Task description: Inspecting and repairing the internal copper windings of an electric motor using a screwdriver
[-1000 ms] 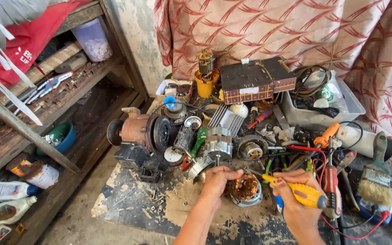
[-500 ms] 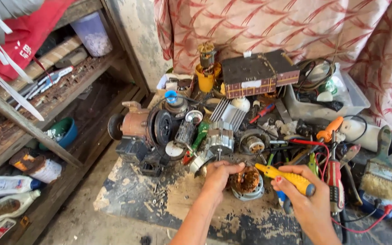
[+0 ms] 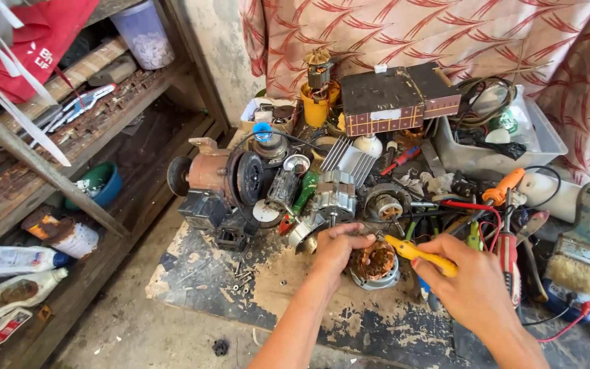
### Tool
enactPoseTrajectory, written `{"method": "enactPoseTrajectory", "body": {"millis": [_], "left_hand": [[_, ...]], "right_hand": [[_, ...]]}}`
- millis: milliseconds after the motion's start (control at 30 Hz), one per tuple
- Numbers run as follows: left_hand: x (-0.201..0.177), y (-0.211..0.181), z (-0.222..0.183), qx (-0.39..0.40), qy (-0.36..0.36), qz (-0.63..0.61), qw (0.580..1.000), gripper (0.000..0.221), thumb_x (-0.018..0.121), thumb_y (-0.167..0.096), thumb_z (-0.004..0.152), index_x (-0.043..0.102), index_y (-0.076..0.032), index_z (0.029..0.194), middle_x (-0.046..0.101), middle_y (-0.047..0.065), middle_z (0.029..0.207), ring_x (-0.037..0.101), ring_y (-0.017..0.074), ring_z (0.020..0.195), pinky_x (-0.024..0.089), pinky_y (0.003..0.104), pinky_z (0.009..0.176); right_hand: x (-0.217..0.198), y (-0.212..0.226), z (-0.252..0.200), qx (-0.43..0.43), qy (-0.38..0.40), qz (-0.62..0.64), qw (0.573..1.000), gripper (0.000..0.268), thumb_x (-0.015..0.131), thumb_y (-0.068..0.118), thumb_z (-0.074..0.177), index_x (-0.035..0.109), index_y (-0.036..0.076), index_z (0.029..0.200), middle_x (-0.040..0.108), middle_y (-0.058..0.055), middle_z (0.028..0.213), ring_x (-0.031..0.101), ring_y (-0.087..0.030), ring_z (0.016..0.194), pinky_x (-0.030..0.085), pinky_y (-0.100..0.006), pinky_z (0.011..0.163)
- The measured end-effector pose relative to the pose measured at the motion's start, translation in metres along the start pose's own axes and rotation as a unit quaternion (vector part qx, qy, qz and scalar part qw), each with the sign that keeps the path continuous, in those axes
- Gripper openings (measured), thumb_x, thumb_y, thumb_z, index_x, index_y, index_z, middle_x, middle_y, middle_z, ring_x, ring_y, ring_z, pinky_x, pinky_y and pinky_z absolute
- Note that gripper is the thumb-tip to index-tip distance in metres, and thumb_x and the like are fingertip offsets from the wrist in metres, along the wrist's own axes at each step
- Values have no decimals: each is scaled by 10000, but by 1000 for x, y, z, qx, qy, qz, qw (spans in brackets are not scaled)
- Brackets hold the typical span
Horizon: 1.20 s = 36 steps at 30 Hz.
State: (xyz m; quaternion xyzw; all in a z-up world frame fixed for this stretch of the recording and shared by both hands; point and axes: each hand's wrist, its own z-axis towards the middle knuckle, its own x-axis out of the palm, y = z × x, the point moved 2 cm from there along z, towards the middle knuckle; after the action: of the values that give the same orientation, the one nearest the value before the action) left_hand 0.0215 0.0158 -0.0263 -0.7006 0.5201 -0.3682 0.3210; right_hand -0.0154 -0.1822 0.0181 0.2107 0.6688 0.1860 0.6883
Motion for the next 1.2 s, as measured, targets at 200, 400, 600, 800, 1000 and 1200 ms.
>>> {"method": "enactPoseTrajectory", "body": {"millis": [200, 400, 600, 800, 1000, 1200], "left_hand": [[-1, 2, 5, 14, 11, 7, 1000, 366, 760, -87, 761, 756, -122, 1125, 705, 137, 1340, 611, 320, 1268, 491, 465, 1077], [4, 0, 1, 24, 5, 18, 1000, 330, 746, -76, 775, 766, -96, 1104, 742, 150, 1254, 649, 315, 1201, 524, 452, 1034], [5, -1, -3, 19, -31, 48, 998, 267, 691, -108, 826, 760, -92, 1083, 774, 104, 1124, 684, 273, 1087, 590, 383, 910], [12, -1, 0, 53, -58, 31, 996, 145, 672, -140, 823, 761, -42, 880, 700, 62, 786, 575, 166, 605, 437, 238, 407], [16, 3, 0, 84, -90, 60, 991, 167, 665, -271, 834, 737, -130, 779, 700, -2, 805, 552, 110, 738, 457, 313, 708], [16, 13, 22, 159, -77, 66, 982, 308, 695, -299, 907, 759, -112, 670, 594, -15, 581, 490, 123, 617, 427, 333, 698]], "right_hand": [[-5, -8, -8, 29, -37, -14, 999, 131, 773, 295, 827, 834, 301, 942, 770, 50, 605, 542, -123, 480, 450, -277, 559], [-16, 4, -16, 41, 7, -27, 999, 131, 747, 295, 857, 795, 316, 977, 831, 99, 747, 612, -116, 520, 482, -276, 580], [-23, -8, -20, 29, 11, 1, 1000, 204, 817, 174, 816, 835, 269, 996, 890, 136, 839, 680, -67, 560, 567, -219, 616], [-29, -23, -7, 5, -23, 88, 996, 353, 862, 101, 770, 880, 262, 1083, 790, 67, 1088, 727, -148, 971, 514, -353, 918], [-6, -28, -2, 25, -49, 377, 925, 354, 810, -107, 763, 785, -29, 1107, 751, -153, 1102, 629, -251, 826, 522, -353, 745], [12, -17, 0, 11, -48, 360, 932, 260, 809, 49, 793, 850, 23, 1048, 821, -123, 1082, 744, -260, 939, 600, -390, 830]]}}
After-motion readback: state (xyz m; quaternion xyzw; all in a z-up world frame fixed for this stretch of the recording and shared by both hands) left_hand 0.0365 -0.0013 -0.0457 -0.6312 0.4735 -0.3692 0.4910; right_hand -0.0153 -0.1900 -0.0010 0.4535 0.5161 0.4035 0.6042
